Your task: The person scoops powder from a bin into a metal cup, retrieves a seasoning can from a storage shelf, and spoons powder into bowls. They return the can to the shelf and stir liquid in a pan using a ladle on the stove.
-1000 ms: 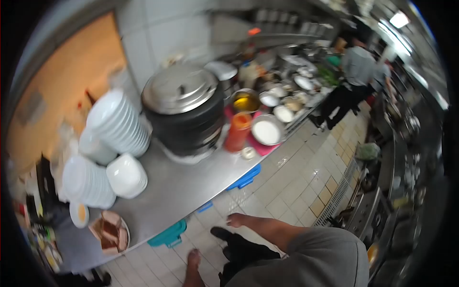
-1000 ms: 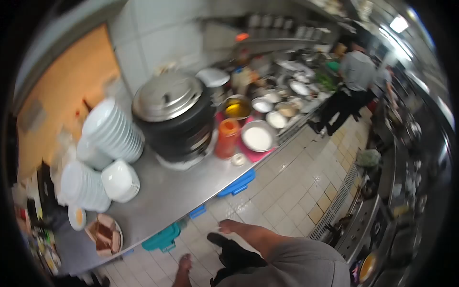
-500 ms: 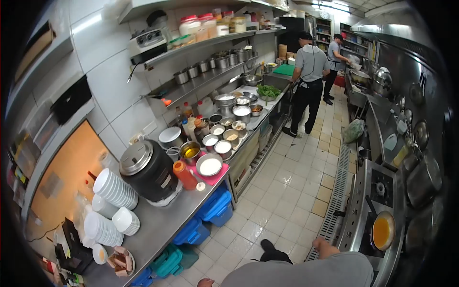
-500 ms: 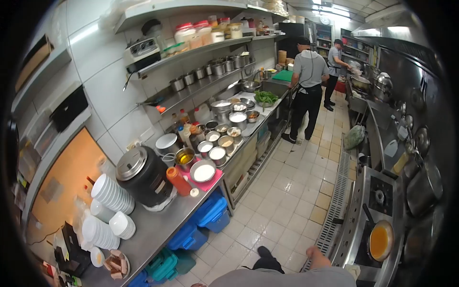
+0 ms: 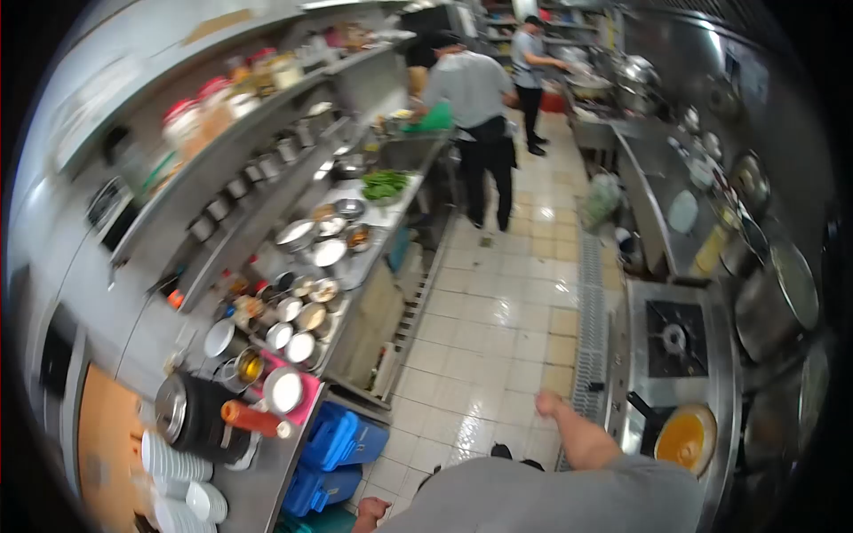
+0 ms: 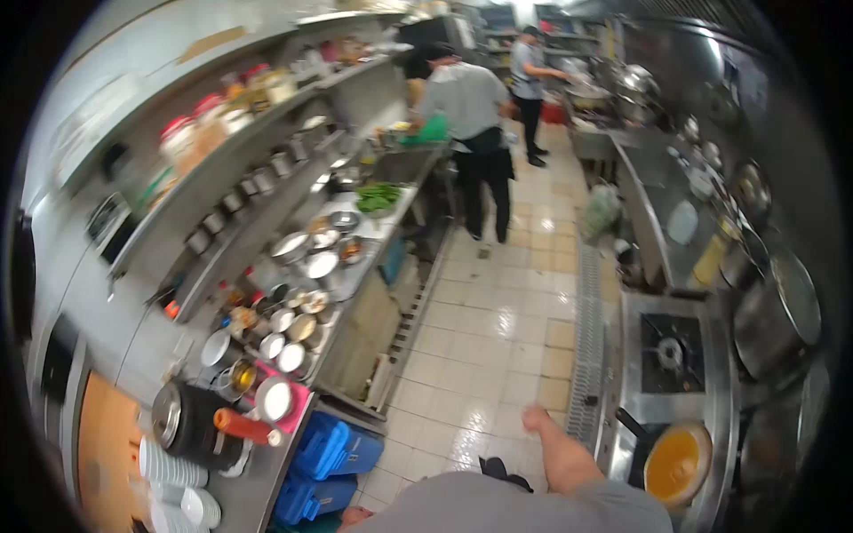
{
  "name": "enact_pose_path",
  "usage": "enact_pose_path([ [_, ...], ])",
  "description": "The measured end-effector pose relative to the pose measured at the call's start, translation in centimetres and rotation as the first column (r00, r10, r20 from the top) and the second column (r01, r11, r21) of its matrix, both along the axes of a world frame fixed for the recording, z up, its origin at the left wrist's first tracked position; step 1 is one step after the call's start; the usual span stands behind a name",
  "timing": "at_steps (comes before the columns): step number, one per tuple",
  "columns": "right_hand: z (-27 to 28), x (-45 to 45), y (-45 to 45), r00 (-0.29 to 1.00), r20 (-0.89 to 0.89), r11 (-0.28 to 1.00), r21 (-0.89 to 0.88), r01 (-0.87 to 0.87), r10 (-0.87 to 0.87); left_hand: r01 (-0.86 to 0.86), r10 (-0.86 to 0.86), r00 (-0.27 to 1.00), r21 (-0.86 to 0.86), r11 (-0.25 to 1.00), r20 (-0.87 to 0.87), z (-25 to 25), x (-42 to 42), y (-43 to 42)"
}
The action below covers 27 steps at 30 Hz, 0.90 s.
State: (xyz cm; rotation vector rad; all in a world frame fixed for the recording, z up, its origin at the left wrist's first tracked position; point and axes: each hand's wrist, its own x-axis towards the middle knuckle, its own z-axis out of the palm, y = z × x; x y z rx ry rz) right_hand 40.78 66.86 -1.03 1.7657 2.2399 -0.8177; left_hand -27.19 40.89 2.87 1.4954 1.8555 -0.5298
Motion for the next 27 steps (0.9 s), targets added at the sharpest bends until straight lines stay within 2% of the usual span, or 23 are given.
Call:
enact_pose_path([
  [1,2.0,0.5,3.7,0.973,-0.098,0.976,0.040,0.215,-0.210,0.209,-0.208,0.978,-0.058,0.976,0.017,0.0,0.0,3.1],
  [2,5.2,0.9,7.5,0.954,-0.112,0.961,-0.036,0.274,-0.277,0.405,-0.403,0.914,-0.129,0.905,0.040,0.5,0.6,4.4],
  [3,2.8,2.1,11.2,0.922,-0.235,0.926,0.151,0.347,-0.307,0.582,-0.577,0.813,-0.170,0.795,0.086,1.1,1.2,5.8],
  [4,4.5,2.4,13.7,0.604,-0.555,0.746,-0.045,0.664,-0.571,0.583,-0.583,0.810,0.021,0.812,0.059,1.6,2.0,7.2],
  [5,4.3,3.7,16.9,0.576,-0.564,0.732,-0.075,0.678,-0.592,0.570,-0.587,0.809,0.212,0.794,0.026,2.0,2.8,8.7],
  [6,6.5,4.4,18.2,0.576,-0.582,0.715,-0.013,0.699,-0.573,0.369,-0.381,0.915,0.113,0.923,0.129,1.7,3.1,11.2],
  [7,8.9,5.4,19.8,0.579,-0.596,0.694,0.050,0.718,-0.556,0.236,-0.237,0.958,0.030,0.971,0.159,1.4,3.8,13.9],
  [8,9.4,7.0,21.4,0.574,-0.576,0.709,-0.013,0.705,-0.582,0.166,-0.160,0.970,-0.015,0.986,0.182,1.3,4.6,17.0],
  [9,4.2,9.6,23.9,0.762,-0.445,0.766,0.221,0.603,-0.471,0.147,-0.136,0.972,-0.043,0.988,0.193,1.3,5.4,20.6],
  [10,2.2,12.3,25.4,0.886,-0.330,0.835,0.339,0.434,-0.326,0.146,-0.128,0.970,-0.072,0.987,0.205,1.0,6.1,24.0],
  [11,4.4,13.0,25.8,0.853,-0.250,0.836,0.203,0.510,-0.459,0.161,-0.138,0.967,-0.094,0.983,0.215,0.6,6.6,27.8],
  [13,9.6,14.5,26.3,0.636,-0.263,0.685,-0.185,0.704,-0.725,0.192,-0.157,0.960,-0.137,0.972,0.233,0.4,8.2,36.5],
  [15,7.1,16.3,26.6,0.602,-0.257,0.620,0.018,0.785,-0.756,0.223,-0.173,0.944,-0.159,0.962,0.280,0.7,11.7,46.7],
  [17,9.9,17.5,26.8,0.475,-0.241,0.521,-0.184,0.834,-0.846,0.239,-0.169,0.924,-0.174,0.955,0.344,1.0,15.7,58.1],
  [19,10.2,19.5,27.7,0.432,-0.304,0.493,-0.165,0.854,-0.849,0.176,-0.091,0.904,-0.170,0.970,0.417,1.4,21.6,70.0],
  [21,10.7,20.6,27.3,0.223,-0.572,0.322,-0.076,0.944,-0.789,0.062,0.021,0.874,-0.155,0.986,0.486,2.7,28.6,82.1],
  [23,14.9,23.2,28.1,-0.015,-0.516,0.203,-0.364,0.909,-0.856,-0.049,0.108,0.825,-0.119,0.992,0.555,4.5,38.4,93.6],
  [24,18.2,24.1,28.4,-0.090,-0.519,0.131,-0.374,0.918,-0.850,-0.085,0.121,0.802,-0.088,0.992,0.585,5.7,43.4,98.4],
  [25,22.1,25.1,29.2,-0.256,-0.460,-0.007,-0.477,0.879,-0.850,-0.100,0.117,0.787,-0.062,0.993,0.606,6.7,48.0,102.2],
  [26,23.7,26.8,30.0,-0.397,-0.388,-0.125,-0.566,0.815,-0.832,-0.102,0.107,0.775,-0.044,0.994,0.623,7.3,52.1,105.2],
  [27,21.8,28.3,31.0,-0.430,-0.392,-0.151,-0.573,0.806,-0.813,-0.071,0.077,0.779,-0.035,0.997,0.622,7.8,55.7,107.5],
])
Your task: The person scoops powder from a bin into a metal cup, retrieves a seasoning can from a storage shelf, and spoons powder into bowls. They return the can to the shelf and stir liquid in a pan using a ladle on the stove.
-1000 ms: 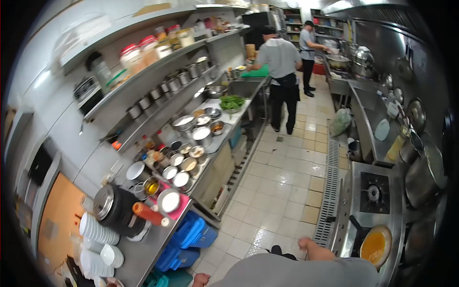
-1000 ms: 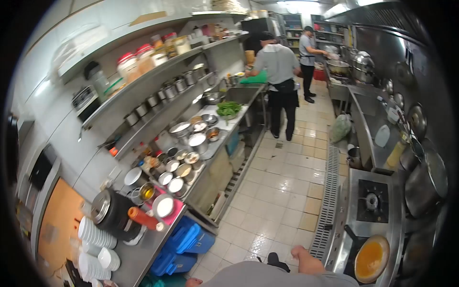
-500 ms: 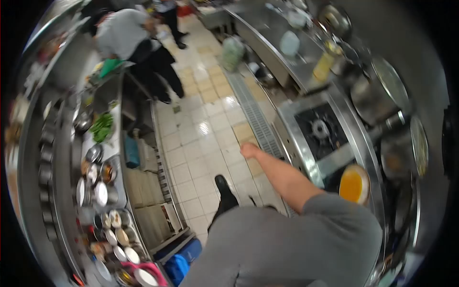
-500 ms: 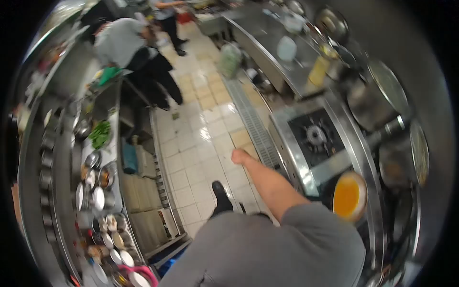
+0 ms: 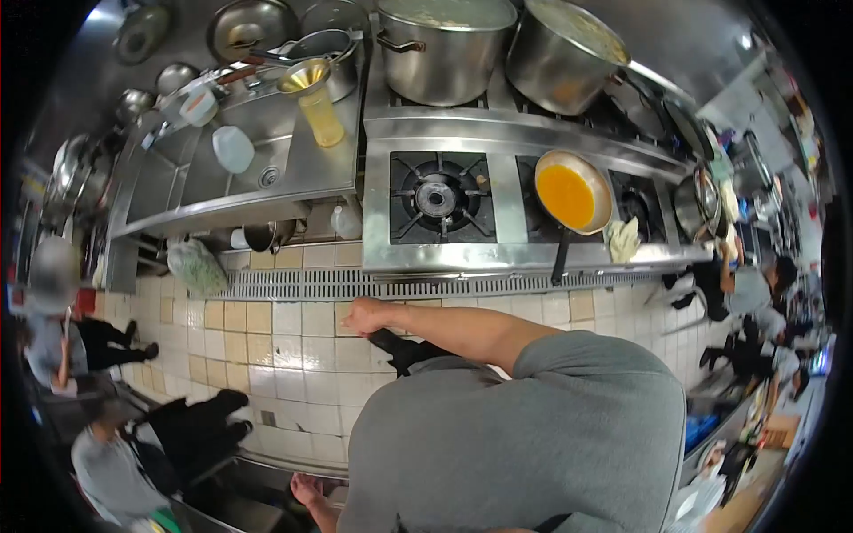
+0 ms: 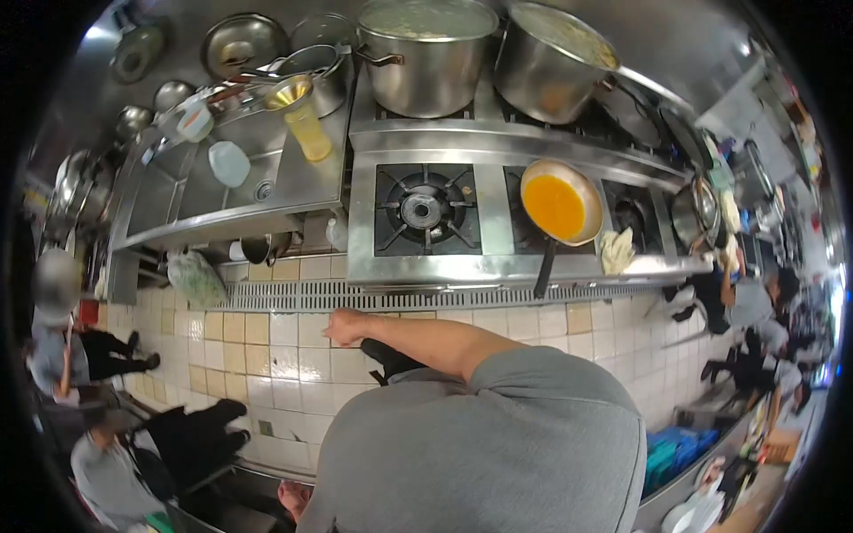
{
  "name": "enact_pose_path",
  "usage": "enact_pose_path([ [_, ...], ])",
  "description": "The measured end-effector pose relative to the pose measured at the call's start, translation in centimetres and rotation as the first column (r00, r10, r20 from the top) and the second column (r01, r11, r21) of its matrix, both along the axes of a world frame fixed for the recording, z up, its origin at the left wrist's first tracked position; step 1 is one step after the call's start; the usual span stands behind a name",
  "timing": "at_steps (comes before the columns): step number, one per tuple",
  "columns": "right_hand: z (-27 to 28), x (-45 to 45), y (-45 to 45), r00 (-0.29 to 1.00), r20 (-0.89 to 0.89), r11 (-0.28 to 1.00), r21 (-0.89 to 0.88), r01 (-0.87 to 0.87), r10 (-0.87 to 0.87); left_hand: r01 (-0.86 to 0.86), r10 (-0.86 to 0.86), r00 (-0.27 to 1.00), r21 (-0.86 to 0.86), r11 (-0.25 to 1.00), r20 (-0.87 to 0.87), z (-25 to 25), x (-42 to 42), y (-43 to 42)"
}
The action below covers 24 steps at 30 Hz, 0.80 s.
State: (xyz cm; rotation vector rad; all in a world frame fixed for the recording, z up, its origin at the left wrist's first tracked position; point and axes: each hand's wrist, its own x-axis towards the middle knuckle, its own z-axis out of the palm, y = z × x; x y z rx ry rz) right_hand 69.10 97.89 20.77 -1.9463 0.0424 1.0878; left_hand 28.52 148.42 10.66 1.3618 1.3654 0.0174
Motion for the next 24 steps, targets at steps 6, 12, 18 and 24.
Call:
enact_pose_path([
  [6,-5.1,9.8,7.2,0.893,0.405,0.947,0.161,-0.279,0.194,0.196,-0.208,0.978,-0.220,0.956,-0.031,-2.2,8.6,5.6],
  [12,0.0,21.4,15.5,0.911,0.365,0.948,0.169,-0.270,0.194,0.404,-0.519,0.851,-0.735,0.544,0.083,-6.4,14.0,11.3],
  [18,1.1,29.4,23.0,0.979,-0.011,0.918,0.346,0.194,-0.202,0.591,-0.601,0.798,-0.263,0.763,0.047,-9.0,28.0,25.0],
  [24,0.2,39.0,29.4,0.938,0.096,0.863,0.432,0.262,-0.333,0.573,-0.574,0.818,0.038,0.818,0.024,-4.2,56.7,36.9],
])
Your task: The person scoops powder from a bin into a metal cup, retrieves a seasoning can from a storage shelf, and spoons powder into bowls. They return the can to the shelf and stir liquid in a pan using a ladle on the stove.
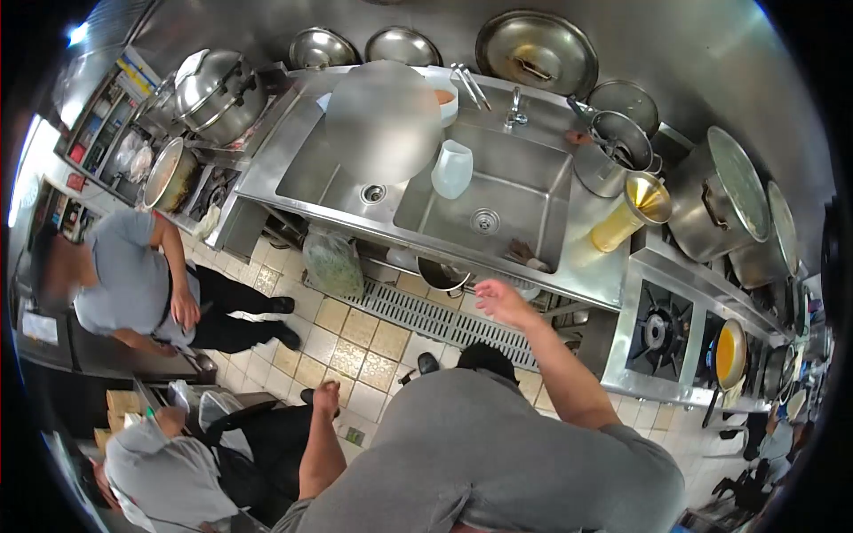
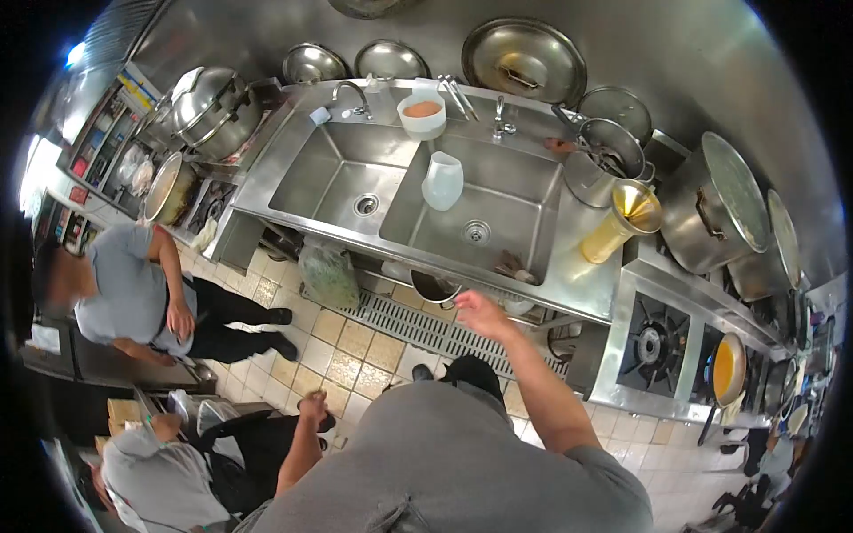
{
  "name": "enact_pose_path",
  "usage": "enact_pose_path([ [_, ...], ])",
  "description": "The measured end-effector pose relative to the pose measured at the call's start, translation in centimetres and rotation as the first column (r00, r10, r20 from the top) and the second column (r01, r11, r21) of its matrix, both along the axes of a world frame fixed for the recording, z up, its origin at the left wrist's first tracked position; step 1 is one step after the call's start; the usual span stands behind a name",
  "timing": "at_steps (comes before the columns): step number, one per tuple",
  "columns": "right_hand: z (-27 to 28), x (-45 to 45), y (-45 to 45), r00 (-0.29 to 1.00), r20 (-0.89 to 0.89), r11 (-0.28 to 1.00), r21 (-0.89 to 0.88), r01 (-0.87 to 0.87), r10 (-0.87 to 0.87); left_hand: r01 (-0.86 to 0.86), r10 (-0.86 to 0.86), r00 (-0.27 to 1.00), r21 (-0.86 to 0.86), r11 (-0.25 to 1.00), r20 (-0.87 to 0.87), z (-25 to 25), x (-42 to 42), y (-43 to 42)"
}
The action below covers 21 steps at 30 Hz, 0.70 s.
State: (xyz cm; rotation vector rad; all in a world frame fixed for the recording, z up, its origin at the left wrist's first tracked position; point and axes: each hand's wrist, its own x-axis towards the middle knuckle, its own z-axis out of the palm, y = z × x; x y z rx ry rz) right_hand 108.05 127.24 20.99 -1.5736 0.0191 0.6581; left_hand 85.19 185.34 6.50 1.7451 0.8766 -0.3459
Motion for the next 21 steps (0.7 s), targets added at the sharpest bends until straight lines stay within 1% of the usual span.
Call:
enact_pose_path([
  [1,1.1,1.5,0.1,0.998,-0.022,0.997,0.058,0.060,-0.059,0.071,-0.074,0.997,0.135,0.988,0.021,0.7,3.5,2.3],
  [2,2.2,3.5,-0.1,0.997,-0.027,0.995,0.060,0.077,-0.075,0.135,-0.153,0.987,0.265,0.955,0.045,0.9,7.5,3.8],
  [4,4.7,8.7,-1.4,0.946,-0.060,0.940,0.105,0.324,-0.319,0.025,-0.046,0.989,0.145,0.989,0.141,5.9,14.5,4.0],
  [5,6.2,11.6,-2.3,0.909,-0.029,0.906,0.075,0.417,-0.416,-0.004,-0.024,0.977,0.129,0.992,0.212,5.5,17.2,5.2],
  [6,7.5,15.1,-3.3,0.864,0.009,0.863,0.049,0.502,-0.503,-0.031,0.029,0.974,0.006,1.000,0.226,5.0,19.7,6.4],
  [7,7.5,19.4,-4.7,0.823,0.059,0.825,0.055,0.563,-0.566,0.065,-0.077,0.978,0.065,0.996,0.194,4.7,21.6,7.6],
  [8,7.0,24.4,-6.4,0.781,0.109,0.789,0.071,0.611,-0.615,0.149,-0.169,0.972,0.128,0.981,0.161,4.4,23.2,8.4],
  [10,5.3,34.6,-10.3,0.664,0.125,0.676,0.127,0.726,-0.737,0.162,-0.222,0.948,0.256,0.953,0.228,0.9,24.3,9.9],
  [11,0.6,40.8,-15.0,0.709,0.148,0.724,0.151,0.673,-0.689,0.177,-0.254,0.939,0.309,0.934,0.231,2.5,24.5,8.8],
  [12,-2.2,45.2,-16.0,0.591,0.058,0.569,0.359,0.739,-0.804,0.183,-0.279,0.935,0.377,0.908,0.218,4.5,23.9,7.8],
  [13,-2.8,48.8,-16.6,0.524,0.061,0.518,0.282,0.807,-0.849,0.184,-0.227,0.969,0.318,0.930,0.101,5.7,23.1,8.0],
  [14,-8.0,53.6,-20.2,0.567,0.005,0.546,0.281,0.789,-0.823,0.171,-0.178,0.984,0.243,0.955,0.008,6.2,24.1,7.8],
  [15,-11.1,57.1,-21.8,0.507,-0.144,0.446,0.317,0.837,-0.850,0.189,-0.204,0.979,0.280,0.941,0.024,7.8,25.2,7.4],
  [16,-8.0,57.5,-20.4,0.461,-0.267,0.443,0.128,0.887,-0.846,0.216,-0.231,0.973,0.305,0.928,0.015,9.3,24.7,6.8],
  [17,-5.7,56.8,-18.4,0.507,-0.123,0.515,-0.043,0.856,-0.853,0.244,-0.251,0.968,0.376,0.894,-0.031,9.3,24.6,7.8],
  [18,-7.8,59.1,-20.0,0.624,-0.179,0.635,-0.003,0.773,-0.761,0.129,-0.158,0.986,0.352,0.927,0.053,8.5,24.0,8.5],
  [19,-9.8,60.4,-21.3,0.636,-0.166,0.626,0.116,0.771,-0.753,0.058,-0.075,0.996,0.356,0.933,0.036,10.4,24.8,7.6],
  [20,-9.9,59.6,-20.5,0.674,-0.119,0.609,0.336,0.719,-0.729,-0.009,0.003,1.000,0.360,0.933,0.016,13.2,25.9,6.7],
  [21,-11.5,59.3,-22.8,0.734,-0.274,0.615,0.409,0.674,-0.622,-0.047,0.045,0.999,0.360,0.932,0.014,12.7,25.2,7.3],
])
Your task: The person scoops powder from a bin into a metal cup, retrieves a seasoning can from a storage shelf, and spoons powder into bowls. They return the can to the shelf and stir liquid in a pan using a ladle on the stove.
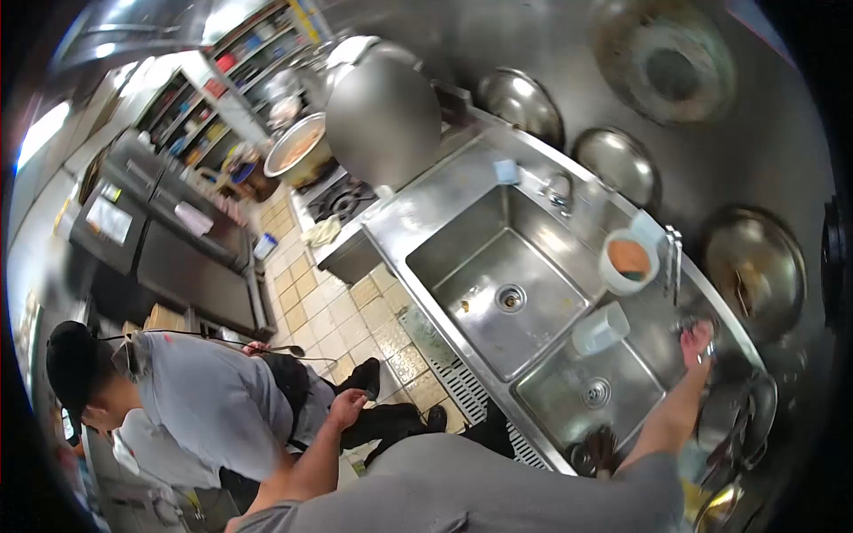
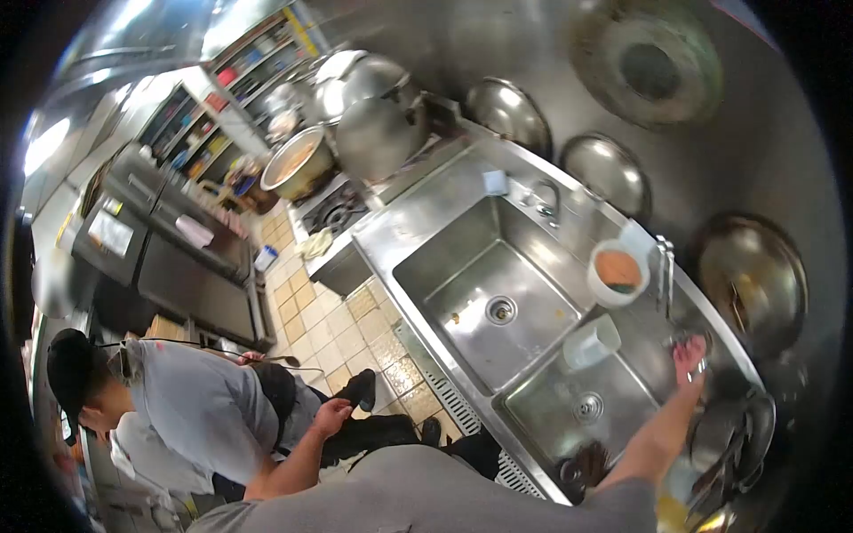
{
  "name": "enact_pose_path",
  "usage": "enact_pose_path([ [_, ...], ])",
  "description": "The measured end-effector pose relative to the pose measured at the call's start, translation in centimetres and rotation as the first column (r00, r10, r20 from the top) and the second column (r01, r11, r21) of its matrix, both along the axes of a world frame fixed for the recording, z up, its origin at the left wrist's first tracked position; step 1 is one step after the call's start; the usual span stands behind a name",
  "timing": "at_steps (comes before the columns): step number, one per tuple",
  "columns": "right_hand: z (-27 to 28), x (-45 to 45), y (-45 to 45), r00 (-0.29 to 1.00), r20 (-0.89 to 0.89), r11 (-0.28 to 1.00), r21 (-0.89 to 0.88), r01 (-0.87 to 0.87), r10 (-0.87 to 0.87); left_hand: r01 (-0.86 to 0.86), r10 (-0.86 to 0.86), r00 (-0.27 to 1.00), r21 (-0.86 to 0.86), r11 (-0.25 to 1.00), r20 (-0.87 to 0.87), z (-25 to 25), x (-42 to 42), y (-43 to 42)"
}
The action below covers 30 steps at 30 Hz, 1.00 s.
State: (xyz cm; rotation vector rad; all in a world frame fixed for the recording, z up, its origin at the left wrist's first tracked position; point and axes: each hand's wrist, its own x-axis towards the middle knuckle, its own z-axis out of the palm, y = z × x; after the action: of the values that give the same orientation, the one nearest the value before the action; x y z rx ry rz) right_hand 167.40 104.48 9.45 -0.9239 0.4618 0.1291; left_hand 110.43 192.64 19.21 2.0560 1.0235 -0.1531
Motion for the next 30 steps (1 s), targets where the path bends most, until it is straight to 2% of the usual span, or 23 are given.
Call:
enact_pose_path([
  [1,-1.3,-3.9,1.2,0.928,0.356,0.949,0.314,-0.010,-0.108,0.021,-0.021,0.999,-0.004,1.000,-0.044,-1.2,0.2,1.1],
  [2,-3.5,-5.0,1.4,0.740,0.672,0.903,0.302,-0.307,0.026,0.043,-0.044,0.996,-0.008,0.999,-0.080,-2.1,0.6,1.8],
  [3,-0.1,-7.0,5.6,0.911,0.233,0.926,0.253,0.281,-0.341,0.007,-0.007,0.998,-0.007,1.000,-0.058,-2.0,1.5,1.7],
  [4,-2.3,-8.1,6.1,0.874,0.144,0.852,0.341,0.397,-0.465,0.069,-0.065,0.977,0.013,0.998,-0.202,-0.9,2.8,1.6],
  [5,-6.2,-9.5,6.2,0.855,0.349,0.918,0.240,0.315,-0.385,0.138,-0.122,0.928,0.021,0.990,-0.351,0.3,3.4,1.7],
  [6,-13.7,-9.3,2.4,0.934,-0.039,0.884,0.310,0.349,-0.355,0.160,-0.151,0.943,0.005,0.987,-0.296,-2.1,3.0,2.9],
  [7,-13.1,-10.6,2.7,0.972,0.034,0.902,0.380,0.204,-0.234,0.073,-0.092,0.958,-0.080,0.994,-0.270,-1.4,3.9,2.6],
  [8,-12.4,-12.0,3.0,0.987,0.115,0.903,0.426,0.049,-0.108,0.081,-0.090,0.956,-0.043,0.996,-0.280,-1.6,4.6,2.9],
  [10,-5.9,-10.5,4.6,0.983,-0.104,0.988,-0.031,0.149,-0.151,0.071,-0.073,0.952,-0.019,0.997,-0.297,-2.2,6.2,3.6],
  [11,-2.3,-9.7,5.6,0.954,-0.237,0.962,-0.240,0.126,-0.184,0.050,-0.057,0.950,-0.032,0.998,-0.306,-2.1,7.0,3.6],
  [12,5.2,-9.3,9.8,0.906,-0.292,0.870,-0.472,0.143,-0.308,-0.002,-0.021,0.951,-0.072,0.997,-0.308,-3.5,7.6,4.3],
  [15,-1.6,-5.9,-0.5,0.974,0.045,0.847,-0.487,0.214,-0.220,0.120,-0.132,0.964,-0.065,0.991,-0.230,-4.9,8.9,5.4],
  [18,0.9,-3.1,-0.3,0.992,0.128,0.981,-0.191,0.020,0.005,0.188,-0.204,0.943,-0.086,0.978,-0.263,-1.8,10.1,5.3],
  [19,2.0,-3.3,0.7,0.991,0.135,0.982,-0.187,0.011,0.015,0.221,-0.242,0.930,-0.104,0.970,-0.276,-1.5,10.2,5.9],
  [21,3.9,-4.4,2.4,0.988,-0.069,0.923,-0.372,0.100,-0.135,0.238,-0.245,0.926,-0.060,0.969,-0.286,-2.3,9.1,7.8],
  [22,4.9,-3.5,3.2,0.935,-0.279,0.821,-0.570,0.024,-0.221,0.235,-0.234,0.916,-0.037,0.971,-0.325,-2.9,8.5,9.1],
  [23,5.6,-3.6,3.5,0.935,-0.276,0.818,-0.574,0.024,-0.221,0.233,-0.223,0.906,-0.017,0.972,-0.360,-3.6,8.0,10.3],
  [25,5.9,-5.1,4.2,0.959,-0.273,0.919,-0.391,-0.045,-0.070,0.193,-0.190,0.895,-0.034,0.981,-0.404,-4.7,6.5,12.8],
  [26,5.3,-5.5,4.5,0.977,-0.206,0.883,-0.467,-0.050,-0.053,0.207,-0.192,0.887,-0.008,0.978,-0.421,-4.9,5.9,14.1],
  [27,4.5,-6.1,5.3,0.995,-0.093,0.729,-0.683,-0.042,-0.029,0.220,-0.193,0.880,0.013,0.975,-0.433,-5.5,5.5,15.3],
  [28,3.1,-6.7,5.6,0.996,0.005,0.340,-0.940,-0.024,0.084,0.146,-0.131,0.891,0.000,0.989,-0.435,-4.7,5.2,16.2],
  [29,2.5,-8.0,6.4,0.980,-0.007,-0.196,-0.980,0.033,0.198,0.138,-0.129,0.896,-0.010,0.990,-0.424,-5.4,4.6,17.8],
  [30,2.1,-9.6,7.1,0.966,-0.055,-0.600,-0.792,0.112,0.253,0.044,-0.050,0.934,-0.025,0.999,-0.353,-6.2,3.6,19.7],
])
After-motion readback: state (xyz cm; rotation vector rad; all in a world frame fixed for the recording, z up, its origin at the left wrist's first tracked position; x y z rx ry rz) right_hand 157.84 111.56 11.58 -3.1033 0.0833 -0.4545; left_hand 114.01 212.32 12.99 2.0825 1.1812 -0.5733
